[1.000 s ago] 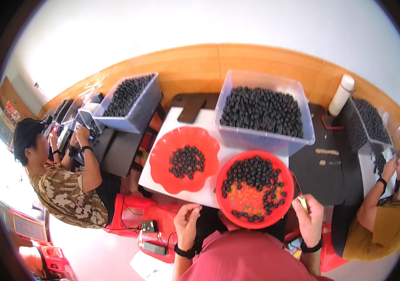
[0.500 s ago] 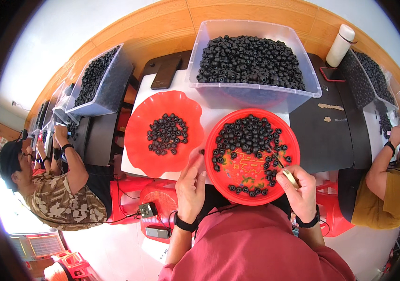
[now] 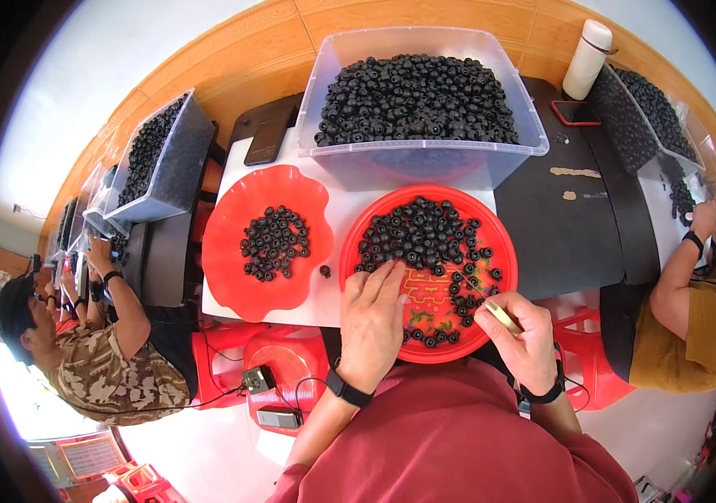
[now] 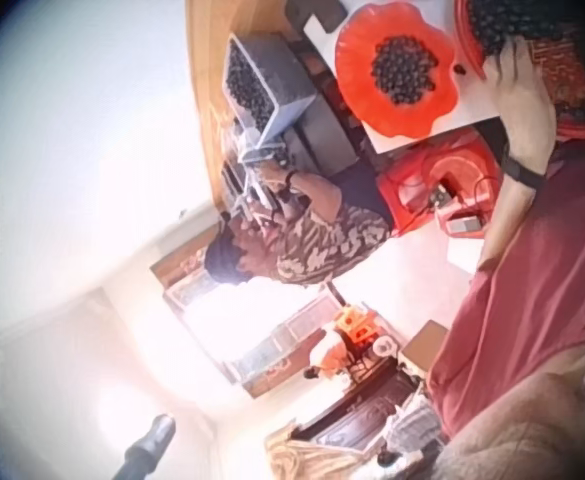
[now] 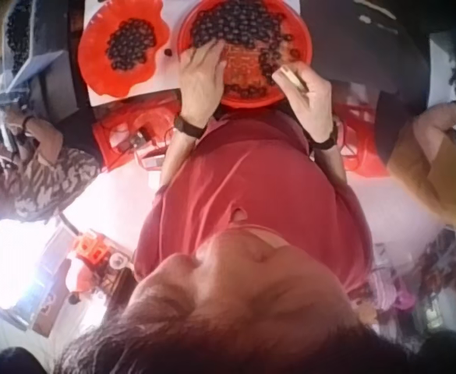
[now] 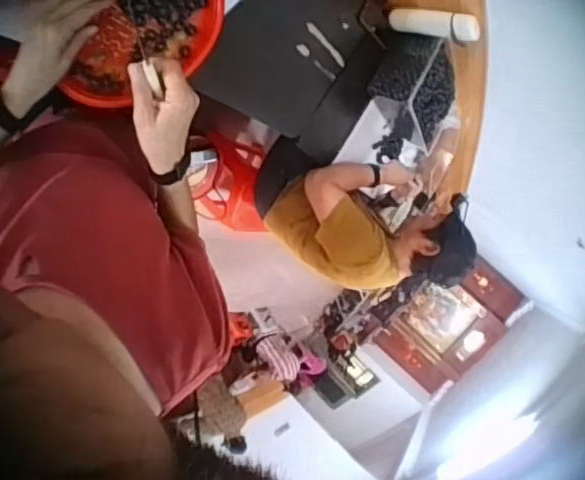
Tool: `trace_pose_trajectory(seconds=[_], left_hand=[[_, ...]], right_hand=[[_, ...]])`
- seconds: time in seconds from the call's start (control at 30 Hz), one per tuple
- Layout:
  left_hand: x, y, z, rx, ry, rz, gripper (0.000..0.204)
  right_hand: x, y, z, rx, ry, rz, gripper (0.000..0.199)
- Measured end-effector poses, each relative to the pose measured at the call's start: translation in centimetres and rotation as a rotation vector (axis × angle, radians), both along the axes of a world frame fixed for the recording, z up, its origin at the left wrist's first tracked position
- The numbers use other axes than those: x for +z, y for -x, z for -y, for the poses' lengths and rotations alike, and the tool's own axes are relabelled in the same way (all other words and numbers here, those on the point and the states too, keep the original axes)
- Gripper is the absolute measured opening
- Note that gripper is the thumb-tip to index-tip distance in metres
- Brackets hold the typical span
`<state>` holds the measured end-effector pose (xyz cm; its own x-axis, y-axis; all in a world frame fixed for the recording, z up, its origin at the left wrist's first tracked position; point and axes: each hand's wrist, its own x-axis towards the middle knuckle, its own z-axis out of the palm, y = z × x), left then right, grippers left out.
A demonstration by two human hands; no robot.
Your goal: Peeling and prepping small dark fruits using a paring knife at a table with other workers.
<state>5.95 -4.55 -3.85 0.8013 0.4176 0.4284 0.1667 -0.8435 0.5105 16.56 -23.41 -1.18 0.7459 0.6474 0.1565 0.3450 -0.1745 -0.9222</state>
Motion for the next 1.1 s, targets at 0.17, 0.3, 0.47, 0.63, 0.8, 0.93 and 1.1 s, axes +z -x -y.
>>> trace_pose_trajectory(seconds=[0.17,0.3,0.47,0.63,0.8,0.93,1.1], left_hand=[[-1.1,-0.3,0.2,-0.004,0.019,-0.082,0.029],[-1.2,-0.4,0.2,0.015,0.099,-0.095,0.022],[0.5,1.0,-0.4,0.116,0.189,0.089,0.019],[-1.5,3.9,-2.3,0.275,0.207,0.133,0.029],[-2.4,4.1,-3.3,0.328,0.125,0.029,0.038],[-2.1,2.9,-3.9,0.329,0.021,-0.07,0.037],[-3.0,3.3,-3.7,0.404,0.055,0.002,0.023]], right_hand=[[-0.1,0.1,0.8,-0.015,0.014,-0.04,0.013],[-0.3,0.0,0.9,0.001,0.041,-0.032,0.014],[-0.2,0.2,0.7,0.006,0.055,-0.049,0.015],[-0.3,0.5,0.6,0.015,0.073,-0.069,0.015],[-0.6,0.9,0.1,0.025,0.072,-0.06,0.015],[-0.5,1.1,-0.1,0.031,0.06,-0.069,0.015],[0.0,1.3,-0.1,0.029,0.066,-0.091,0.013]])
